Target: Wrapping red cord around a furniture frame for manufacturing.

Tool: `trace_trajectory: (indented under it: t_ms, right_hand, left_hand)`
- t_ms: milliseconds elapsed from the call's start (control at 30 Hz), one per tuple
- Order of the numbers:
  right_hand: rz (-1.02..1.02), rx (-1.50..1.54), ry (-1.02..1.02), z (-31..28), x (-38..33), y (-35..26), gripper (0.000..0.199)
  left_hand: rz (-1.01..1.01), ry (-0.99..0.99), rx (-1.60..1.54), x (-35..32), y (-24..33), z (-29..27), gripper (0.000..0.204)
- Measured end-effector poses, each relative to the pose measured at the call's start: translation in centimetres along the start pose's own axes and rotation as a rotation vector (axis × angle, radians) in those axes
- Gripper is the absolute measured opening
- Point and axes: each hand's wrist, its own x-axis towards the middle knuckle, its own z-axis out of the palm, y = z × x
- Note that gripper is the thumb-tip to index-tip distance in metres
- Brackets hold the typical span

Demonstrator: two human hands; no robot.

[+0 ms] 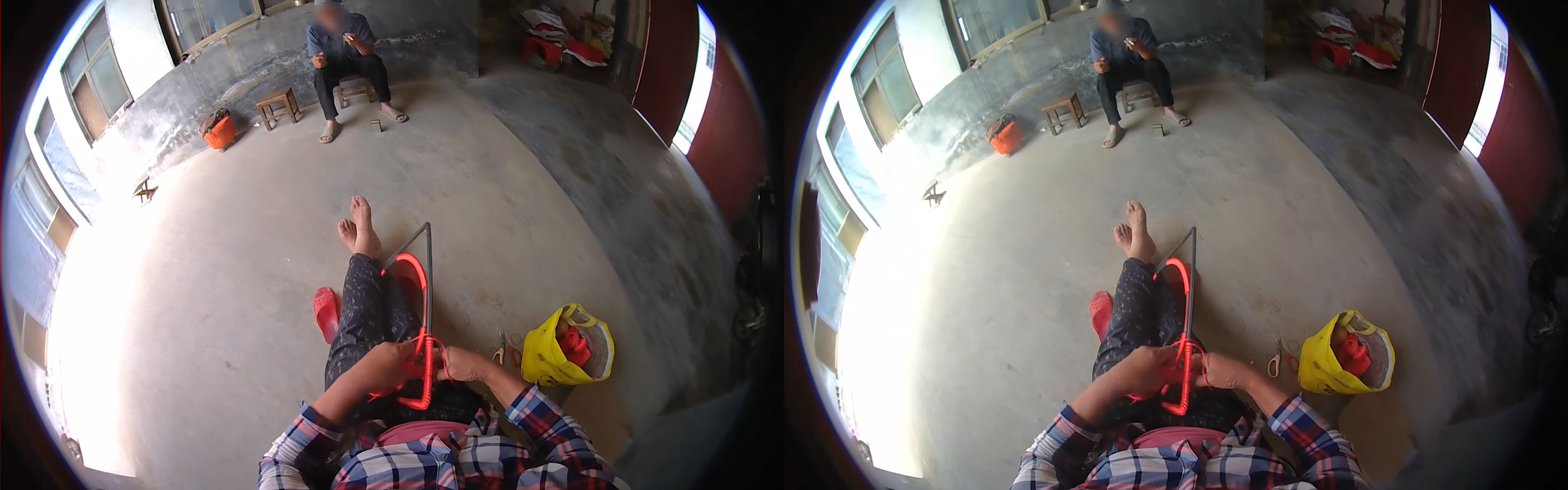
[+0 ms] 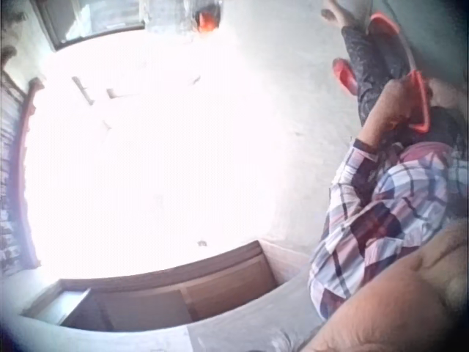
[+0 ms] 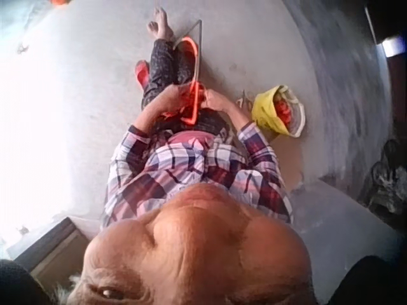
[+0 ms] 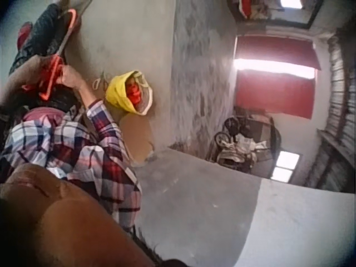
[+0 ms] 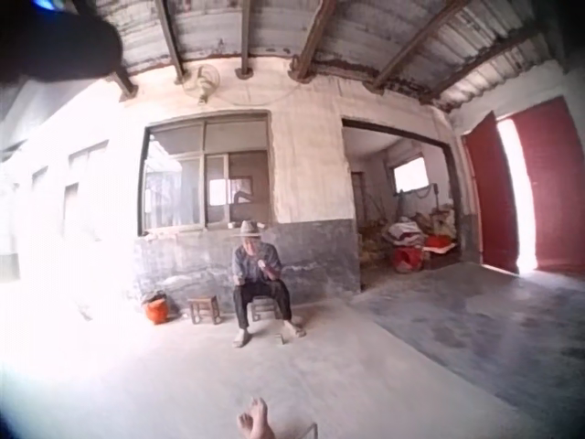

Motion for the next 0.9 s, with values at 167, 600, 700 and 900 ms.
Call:
trace_trajectory:
  t_ms: [167, 600, 700, 900]
  right_hand:
    - [0.011, 0.029, 0.43, -2.1, -2.1, 1.1, 0.027]
    - [-0.725, 0.938, 0.699, -12.5, -23.6, -0.8, 0.045]
    - [-0.953, 1.03, 0.971, -13.9, -27.3, -2.9, 0.033]
    - [-0.504, 0.934, 1.015, -8.0, -15.4, -3.6, 0.017]
  left_hand:
    - [0.273, 0.334, 0.033, 1.9, -3.0, 1.7, 0.021]
    - [-0.266, 0.039, -1.414, 5.4, -3.4, 4.8, 0.024]
    - [-0.233, 0.083, -1.494, 6.6, -4.7, 6.6, 0.019]
    - [-0.248, 0.125, -1.37, 6.7, -4.1, 5.0, 0.012]
